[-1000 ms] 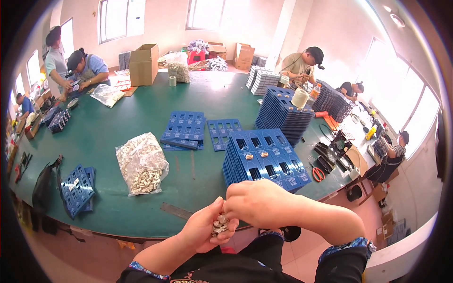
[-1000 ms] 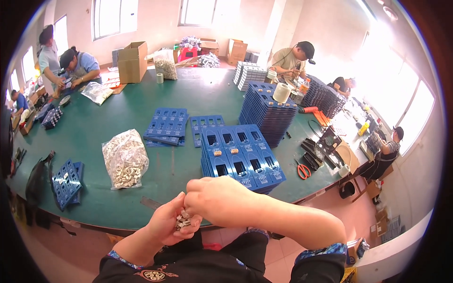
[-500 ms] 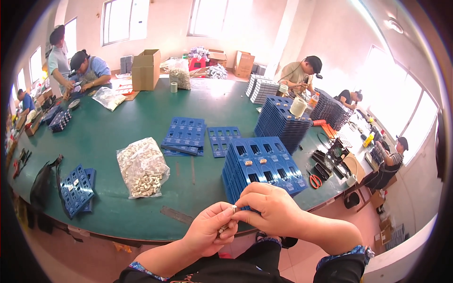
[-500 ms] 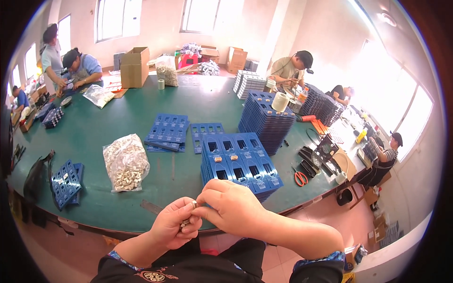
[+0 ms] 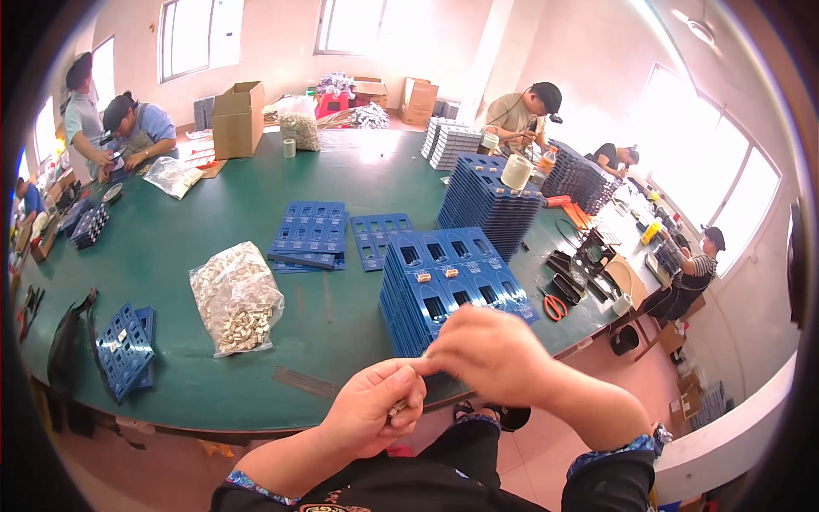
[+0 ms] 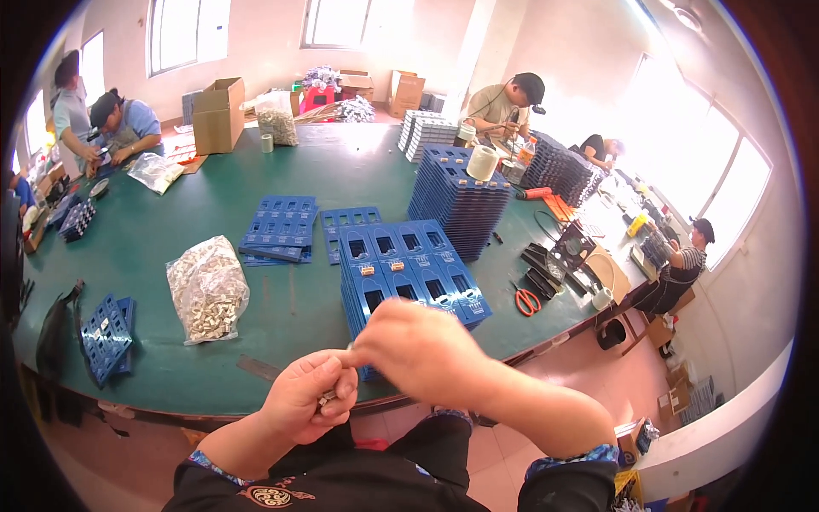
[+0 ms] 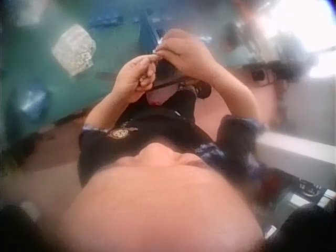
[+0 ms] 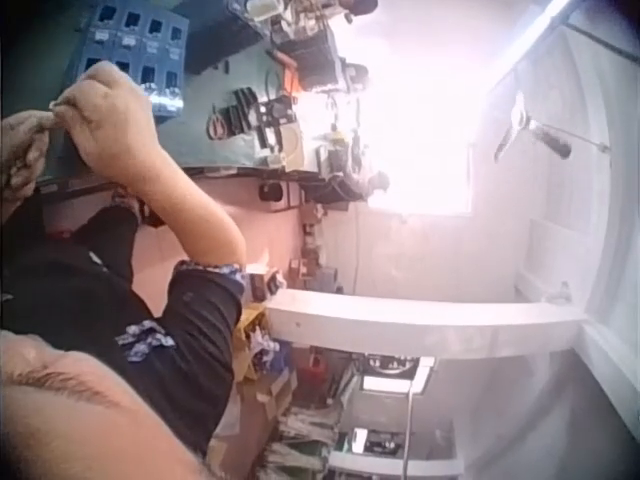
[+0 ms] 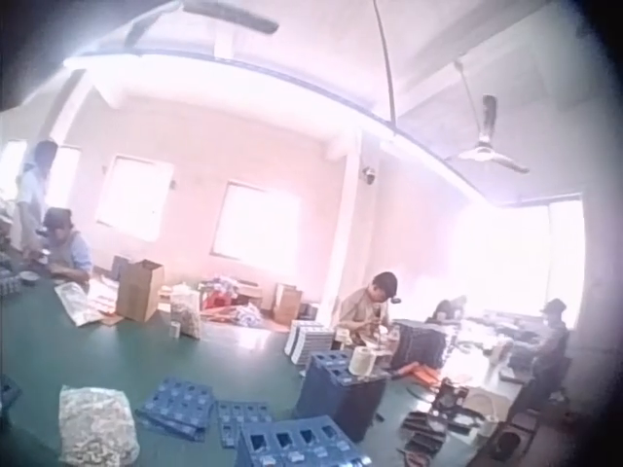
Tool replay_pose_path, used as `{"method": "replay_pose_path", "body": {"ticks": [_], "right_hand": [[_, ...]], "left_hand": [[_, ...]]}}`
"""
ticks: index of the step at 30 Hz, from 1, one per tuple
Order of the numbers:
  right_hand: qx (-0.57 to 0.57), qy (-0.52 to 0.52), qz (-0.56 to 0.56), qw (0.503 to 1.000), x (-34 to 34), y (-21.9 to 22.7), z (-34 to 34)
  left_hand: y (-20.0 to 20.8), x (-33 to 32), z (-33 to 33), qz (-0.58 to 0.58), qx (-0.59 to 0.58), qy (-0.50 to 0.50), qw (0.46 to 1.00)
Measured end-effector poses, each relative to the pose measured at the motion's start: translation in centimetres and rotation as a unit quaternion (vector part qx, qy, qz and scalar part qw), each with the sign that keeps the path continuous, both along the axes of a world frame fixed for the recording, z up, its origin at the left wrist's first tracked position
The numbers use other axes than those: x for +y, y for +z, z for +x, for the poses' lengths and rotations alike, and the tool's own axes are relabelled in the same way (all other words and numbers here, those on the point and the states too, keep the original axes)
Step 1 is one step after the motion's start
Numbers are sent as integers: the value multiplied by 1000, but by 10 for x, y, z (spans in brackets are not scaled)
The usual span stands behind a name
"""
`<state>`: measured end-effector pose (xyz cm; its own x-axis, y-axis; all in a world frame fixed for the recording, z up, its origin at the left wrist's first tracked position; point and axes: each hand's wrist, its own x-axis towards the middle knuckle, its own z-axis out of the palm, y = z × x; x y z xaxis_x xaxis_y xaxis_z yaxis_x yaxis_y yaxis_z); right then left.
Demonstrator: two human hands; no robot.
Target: The person assembles small electronic components into plastic trays by hand.
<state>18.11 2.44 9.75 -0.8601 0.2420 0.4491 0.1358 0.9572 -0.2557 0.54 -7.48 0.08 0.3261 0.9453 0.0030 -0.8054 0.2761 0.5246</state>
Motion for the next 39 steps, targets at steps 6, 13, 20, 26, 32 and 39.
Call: {"method": "replay_pose_path", "body": {"ticks": [6, 13, 20, 26, 32, 39], "right_hand": [[-17, -132, -66, 989, 23, -10, 21], [-47, -120, -31, 991, 23, -13, 21], [-51, -113, 0, 992, 22, -11, 23], [-63, -112, 22, 992, 23, -11, 25], [-60, -109, 48, 991, 21, -11, 23], [-54, -106, 62, 991, 21, -14, 20]], "left_hand": [[-14, 8, -8, -26, 23, 43, 998], [-18, 9, -10, -34, 29, 49, 998], [-21, 10, -12, -38, 29, 50, 998], [-23, 10, -14, -33, 25, 53, 998], [-22, 9, -14, -31, 26, 54, 998], [-24, 10, -14, -34, 23, 51, 998]]}}
